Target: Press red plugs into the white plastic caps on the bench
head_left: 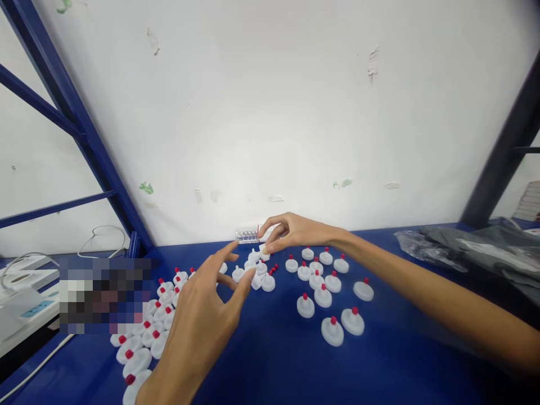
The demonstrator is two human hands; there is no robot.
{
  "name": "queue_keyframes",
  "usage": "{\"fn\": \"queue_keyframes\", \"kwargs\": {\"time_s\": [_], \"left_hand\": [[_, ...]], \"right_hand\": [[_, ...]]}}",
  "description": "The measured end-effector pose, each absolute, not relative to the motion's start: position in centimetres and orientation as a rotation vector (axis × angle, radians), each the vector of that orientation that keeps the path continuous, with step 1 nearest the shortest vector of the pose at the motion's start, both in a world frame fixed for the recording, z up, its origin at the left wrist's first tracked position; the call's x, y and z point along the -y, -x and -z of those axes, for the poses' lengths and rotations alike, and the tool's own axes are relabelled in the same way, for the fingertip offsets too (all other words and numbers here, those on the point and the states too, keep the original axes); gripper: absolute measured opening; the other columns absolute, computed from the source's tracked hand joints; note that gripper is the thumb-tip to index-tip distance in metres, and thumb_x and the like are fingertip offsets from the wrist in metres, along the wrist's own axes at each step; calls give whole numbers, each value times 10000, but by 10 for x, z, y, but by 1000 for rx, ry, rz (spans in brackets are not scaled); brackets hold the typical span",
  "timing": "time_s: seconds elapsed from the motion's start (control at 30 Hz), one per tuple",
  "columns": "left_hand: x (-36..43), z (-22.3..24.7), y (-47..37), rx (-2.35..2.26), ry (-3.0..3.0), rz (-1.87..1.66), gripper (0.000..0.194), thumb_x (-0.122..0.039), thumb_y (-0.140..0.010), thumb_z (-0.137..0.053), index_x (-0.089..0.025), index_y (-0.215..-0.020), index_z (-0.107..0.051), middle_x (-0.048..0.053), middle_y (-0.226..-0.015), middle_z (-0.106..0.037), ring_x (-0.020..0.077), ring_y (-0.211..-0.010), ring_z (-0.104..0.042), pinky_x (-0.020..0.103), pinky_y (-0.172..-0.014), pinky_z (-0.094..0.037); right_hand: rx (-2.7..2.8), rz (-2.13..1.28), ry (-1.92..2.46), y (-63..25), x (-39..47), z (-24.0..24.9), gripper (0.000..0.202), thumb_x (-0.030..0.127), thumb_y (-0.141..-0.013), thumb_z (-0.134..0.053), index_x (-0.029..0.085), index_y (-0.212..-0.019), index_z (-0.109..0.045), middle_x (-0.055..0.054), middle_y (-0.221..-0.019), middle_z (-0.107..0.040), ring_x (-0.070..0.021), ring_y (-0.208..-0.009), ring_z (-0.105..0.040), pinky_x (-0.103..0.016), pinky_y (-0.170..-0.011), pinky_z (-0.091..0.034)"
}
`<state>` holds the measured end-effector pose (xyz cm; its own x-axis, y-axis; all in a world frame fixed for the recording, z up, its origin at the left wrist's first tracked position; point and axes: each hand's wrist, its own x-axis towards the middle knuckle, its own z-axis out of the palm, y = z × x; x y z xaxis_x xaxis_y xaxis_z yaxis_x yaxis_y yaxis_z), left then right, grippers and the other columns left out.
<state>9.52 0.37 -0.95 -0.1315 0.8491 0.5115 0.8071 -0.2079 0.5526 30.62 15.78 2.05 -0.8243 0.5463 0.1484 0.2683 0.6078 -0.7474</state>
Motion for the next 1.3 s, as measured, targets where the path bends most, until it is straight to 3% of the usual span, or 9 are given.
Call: {"fn": "queue_keyframes", "kwargs": {"time_s": [0.27,0.33,0.43,0.53,0.6,0.73,0.8,0.97,1.3], "left_hand": [[-2,10,-96,-1591,-2389,-1435,265,-349,-942,-657,-346,-1206,-660,-26,-1121,-712,112,-805,-688,179,-484,-498],[-1,10,-97,-1619,-2385,-1473,276,-331,-929,-671,-337,-1204,-659,-19,-1093,-694,110,-781,-664,180,-479,-496],[0,9,-98,-1716,-2327,-1470,278,-353,-924,-663,-312,-1199,-667,10,-1091,-656,118,-748,-640,202,-487,-506],[-2,10,-96,-1793,-2299,-1416,282,-399,-926,-637,-288,-1182,-675,49,-1162,-642,167,-857,-682,227,-515,-520],[-3,11,-95,-1831,-2280,-1393,287,-430,-918,-632,-280,-1161,-673,54,-1153,-679,199,-888,-708,250,-547,-532],[-3,11,-93,-1947,-2176,-1318,317,-455,-903,-649,-286,-1171,-633,-24,-811,-737,159,-523,-627,324,-601,-538],[-2,10,-93,-1962,-2183,-1314,316,-448,-905,-653,-295,-1180,-626,-49,-736,-706,163,-524,-624,339,-644,-540],[-4,10,-93,-1931,-2271,-1346,296,-438,-930,-631,-304,-1193,-652,-49,-775,-643,157,-652,-652,338,-747,-535],[-7,15,-90,-1926,-2261,-1276,351,-474,-945,-596,-261,-1214,-669,-7,-888,-650,153,-678,-625,320,-697,-514]], "right_hand": [[2313,-1542,267,-291,-138,-27,444,454,-875,-777,232,-1238,-647,-36,-941,-765,-172,-901,-700,-284,-776,-496],[2416,-1381,331,-293,-140,-26,418,506,-949,-669,222,-1255,-648,-59,-1001,-768,-180,-914,-702,-283,-777,-498],[2621,-725,698,-297,-149,-16,391,497,-1033,-510,183,-1108,-731,-82,-967,-773,-186,-810,-689,-280,-693,-466],[2695,-391,889,-298,-161,3,254,378,-969,-635,170,-947,-779,-75,-857,-770,-194,-726,-667,-285,-637,-423],[2746,-376,897,-296,-167,16,178,331,-923,-697,178,-934,-787,-58,-826,-769,-194,-711,-666,-280,-624,-418],[2799,-309,883,-290,-172,34,141,276,-910,-716,205,-1011,-784,-35,-853,-773,-192,-737,-674,-280,-651,-413],[2803,-287,883,-289,-174,38,126,217,-895,-717,208,-1003,-781,-29,-857,-775,-196,-778,-686,-274,-665,-408],[2792,-279,892,-289,-178,43,106,117,-848,-696,192,-874,-766,-15,-833,-773,-179,-774,-690,-253,-641,-385],[2755,-423,861,-294,-180,37,108,106,-825,-675,184,-779,-734,-9,-779,-745,-165,-709,-645,-267,-630,-375]]}}
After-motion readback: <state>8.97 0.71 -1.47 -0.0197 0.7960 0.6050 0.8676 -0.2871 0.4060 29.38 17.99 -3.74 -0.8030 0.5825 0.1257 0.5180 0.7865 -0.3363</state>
